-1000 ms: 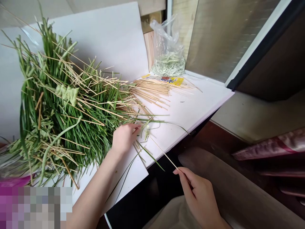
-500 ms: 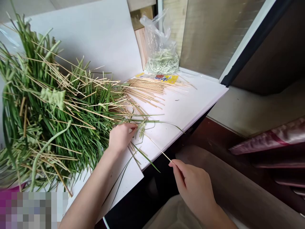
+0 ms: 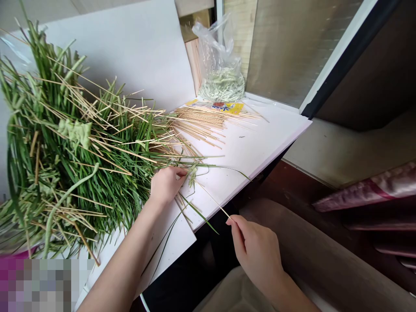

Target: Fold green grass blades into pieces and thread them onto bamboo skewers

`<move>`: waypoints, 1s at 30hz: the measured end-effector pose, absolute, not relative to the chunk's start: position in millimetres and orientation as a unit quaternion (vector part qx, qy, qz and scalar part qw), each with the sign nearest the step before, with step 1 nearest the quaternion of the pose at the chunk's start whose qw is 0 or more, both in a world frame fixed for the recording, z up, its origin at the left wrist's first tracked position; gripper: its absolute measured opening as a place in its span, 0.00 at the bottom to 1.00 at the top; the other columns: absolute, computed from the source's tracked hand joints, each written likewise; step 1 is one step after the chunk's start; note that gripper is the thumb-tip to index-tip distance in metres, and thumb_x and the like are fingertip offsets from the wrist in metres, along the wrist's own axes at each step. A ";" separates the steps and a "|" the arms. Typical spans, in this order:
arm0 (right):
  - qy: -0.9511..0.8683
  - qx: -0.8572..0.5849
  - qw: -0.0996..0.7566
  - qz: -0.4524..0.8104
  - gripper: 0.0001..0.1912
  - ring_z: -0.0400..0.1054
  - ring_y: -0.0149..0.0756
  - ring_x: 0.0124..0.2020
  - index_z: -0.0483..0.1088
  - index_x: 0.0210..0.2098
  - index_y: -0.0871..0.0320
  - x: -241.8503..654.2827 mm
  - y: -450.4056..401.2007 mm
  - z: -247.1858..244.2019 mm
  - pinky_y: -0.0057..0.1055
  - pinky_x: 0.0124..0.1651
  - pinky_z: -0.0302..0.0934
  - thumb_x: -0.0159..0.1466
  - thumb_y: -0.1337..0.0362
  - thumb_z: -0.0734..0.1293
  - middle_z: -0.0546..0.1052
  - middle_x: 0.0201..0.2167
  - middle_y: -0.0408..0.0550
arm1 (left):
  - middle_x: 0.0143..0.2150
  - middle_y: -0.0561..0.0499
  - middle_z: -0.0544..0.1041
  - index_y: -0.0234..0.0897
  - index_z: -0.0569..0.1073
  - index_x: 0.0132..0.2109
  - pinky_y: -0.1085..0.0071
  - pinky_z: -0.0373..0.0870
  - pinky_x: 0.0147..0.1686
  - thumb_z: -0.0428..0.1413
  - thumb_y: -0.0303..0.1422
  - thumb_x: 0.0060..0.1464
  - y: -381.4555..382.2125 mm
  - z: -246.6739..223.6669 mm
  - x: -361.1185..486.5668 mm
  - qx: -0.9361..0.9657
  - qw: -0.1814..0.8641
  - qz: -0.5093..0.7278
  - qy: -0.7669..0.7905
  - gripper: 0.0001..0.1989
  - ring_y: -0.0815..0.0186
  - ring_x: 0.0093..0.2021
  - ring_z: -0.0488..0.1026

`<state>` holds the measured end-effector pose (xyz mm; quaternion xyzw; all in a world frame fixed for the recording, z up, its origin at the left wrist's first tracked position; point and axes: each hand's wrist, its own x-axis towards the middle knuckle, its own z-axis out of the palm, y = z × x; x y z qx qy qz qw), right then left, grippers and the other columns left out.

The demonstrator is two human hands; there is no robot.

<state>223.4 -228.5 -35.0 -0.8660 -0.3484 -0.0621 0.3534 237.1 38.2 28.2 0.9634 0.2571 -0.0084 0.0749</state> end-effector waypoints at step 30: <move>-0.219 -0.816 0.530 0.076 0.18 0.53 0.30 0.13 0.76 0.39 0.54 218.7 -241.7 -62.2 0.27 0.19 0.49 0.75 0.55 0.59 0.61 0.14 0.35 | 0.44 0.50 0.83 0.43 0.82 0.43 0.71 0.72 0.33 0.53 0.40 0.65 9.3 72.4 142.0 0.913 0.297 0.179 0.217 0.13 0.68 0.27 0.70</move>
